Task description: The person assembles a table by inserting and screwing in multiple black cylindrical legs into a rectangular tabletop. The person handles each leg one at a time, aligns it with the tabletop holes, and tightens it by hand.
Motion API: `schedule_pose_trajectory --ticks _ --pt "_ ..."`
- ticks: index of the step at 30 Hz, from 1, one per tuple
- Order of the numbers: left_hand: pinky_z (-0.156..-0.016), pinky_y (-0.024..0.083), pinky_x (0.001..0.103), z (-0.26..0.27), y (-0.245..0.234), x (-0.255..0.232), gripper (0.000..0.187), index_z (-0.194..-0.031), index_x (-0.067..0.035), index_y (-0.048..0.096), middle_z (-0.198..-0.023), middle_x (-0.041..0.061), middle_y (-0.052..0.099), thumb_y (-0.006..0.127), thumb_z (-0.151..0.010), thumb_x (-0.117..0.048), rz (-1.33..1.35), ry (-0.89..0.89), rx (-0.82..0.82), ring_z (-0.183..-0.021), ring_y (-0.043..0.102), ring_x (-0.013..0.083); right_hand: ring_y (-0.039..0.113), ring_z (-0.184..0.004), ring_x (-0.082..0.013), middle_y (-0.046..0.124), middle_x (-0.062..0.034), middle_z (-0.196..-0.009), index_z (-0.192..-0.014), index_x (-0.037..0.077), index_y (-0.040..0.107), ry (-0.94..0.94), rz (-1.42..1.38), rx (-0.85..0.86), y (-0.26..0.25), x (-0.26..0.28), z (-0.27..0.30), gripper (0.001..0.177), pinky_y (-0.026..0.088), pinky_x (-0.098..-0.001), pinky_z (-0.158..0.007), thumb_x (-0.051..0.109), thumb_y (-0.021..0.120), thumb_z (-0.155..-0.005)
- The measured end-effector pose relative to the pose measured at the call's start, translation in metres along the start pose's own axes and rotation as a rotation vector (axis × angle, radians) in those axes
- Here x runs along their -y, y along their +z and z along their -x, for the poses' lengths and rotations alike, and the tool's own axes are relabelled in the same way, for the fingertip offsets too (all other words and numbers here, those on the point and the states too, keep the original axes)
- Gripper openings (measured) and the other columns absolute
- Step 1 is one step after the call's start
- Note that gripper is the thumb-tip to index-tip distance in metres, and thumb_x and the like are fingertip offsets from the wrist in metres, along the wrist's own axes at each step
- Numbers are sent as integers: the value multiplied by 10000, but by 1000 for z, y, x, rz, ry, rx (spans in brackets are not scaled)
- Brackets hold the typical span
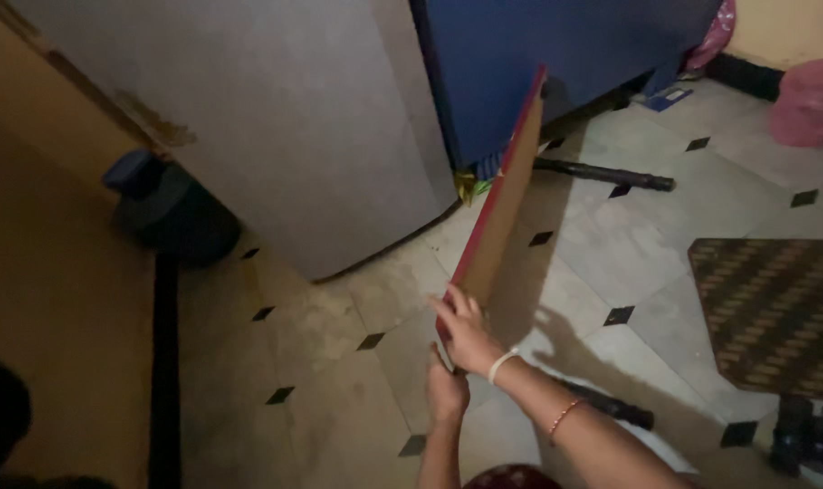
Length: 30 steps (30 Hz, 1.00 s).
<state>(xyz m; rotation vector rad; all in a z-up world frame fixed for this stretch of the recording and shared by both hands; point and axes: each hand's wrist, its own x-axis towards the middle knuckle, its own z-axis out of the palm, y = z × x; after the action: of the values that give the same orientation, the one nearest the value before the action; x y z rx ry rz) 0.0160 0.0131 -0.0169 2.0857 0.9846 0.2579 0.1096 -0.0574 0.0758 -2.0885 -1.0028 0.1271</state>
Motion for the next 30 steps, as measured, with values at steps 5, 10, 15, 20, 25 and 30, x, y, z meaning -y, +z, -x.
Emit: schedule_pose_trajectory --ticks 5,10,15,20,25,30 --pt "-921 550 410 -60 32 9 493 -1417 33 523 -1255 145 701 502 -999 -228 1151 -181 53 -1122 693 279 223 -1514 -410 405 -131 -1543 -1223 129 661 -207 173 205 2 -19 -31 424 308 -600 -1135 137 797 -822" --pt "-875 550 369 -90 48 26 441 -1361 3 577 -1180 126 725 564 -934 -105 754 -46 17 -1043 693 235 243 -1492 -319 452 -65 -1488 -1179 143 695 -152 157 304 -12 -34 -49 441 246 -614 -1151 189 838 -764" --pt "-826 579 345 -94 49 25 396 -1338 -28 614 -1106 122 759 602 -944 -69 264 146 -128 -968 744 202 279 -1503 -291 454 -72 -1501 -1208 177 684 -200 146 295 -23 -37 -58 507 308 -540 -1157 162 829 -722" --pt "-803 561 424 -83 44 -5 397 -1288 -26 601 -1094 204 739 675 -934 -191 227 -29 -100 -972 730 323 277 -1483 -333 459 -78 -1513 -1157 159 687 -266 103 223 -20 -54 -60 467 320 -535 -1150 158 842 -717" --pt "-772 548 467 -69 42 -33 294 -1123 -34 684 -971 231 751 716 -898 -220 143 55 -150 -910 732 395 318 -1461 -349 516 -76 -1466 -1141 163 688 -355 152 102 -27 -75 -61 430 346 -536 -1103 225 811 -733" --pt "-732 528 525 -52 38 -65 226 -1049 -54 657 -882 217 727 697 -926 -239 8 196 -140 -843 692 429 425 -1392 -279 616 10 -1279 -1051 191 701 -373 332 67 -62 -87 -64 318 292 -558 -1168 261 784 -752"
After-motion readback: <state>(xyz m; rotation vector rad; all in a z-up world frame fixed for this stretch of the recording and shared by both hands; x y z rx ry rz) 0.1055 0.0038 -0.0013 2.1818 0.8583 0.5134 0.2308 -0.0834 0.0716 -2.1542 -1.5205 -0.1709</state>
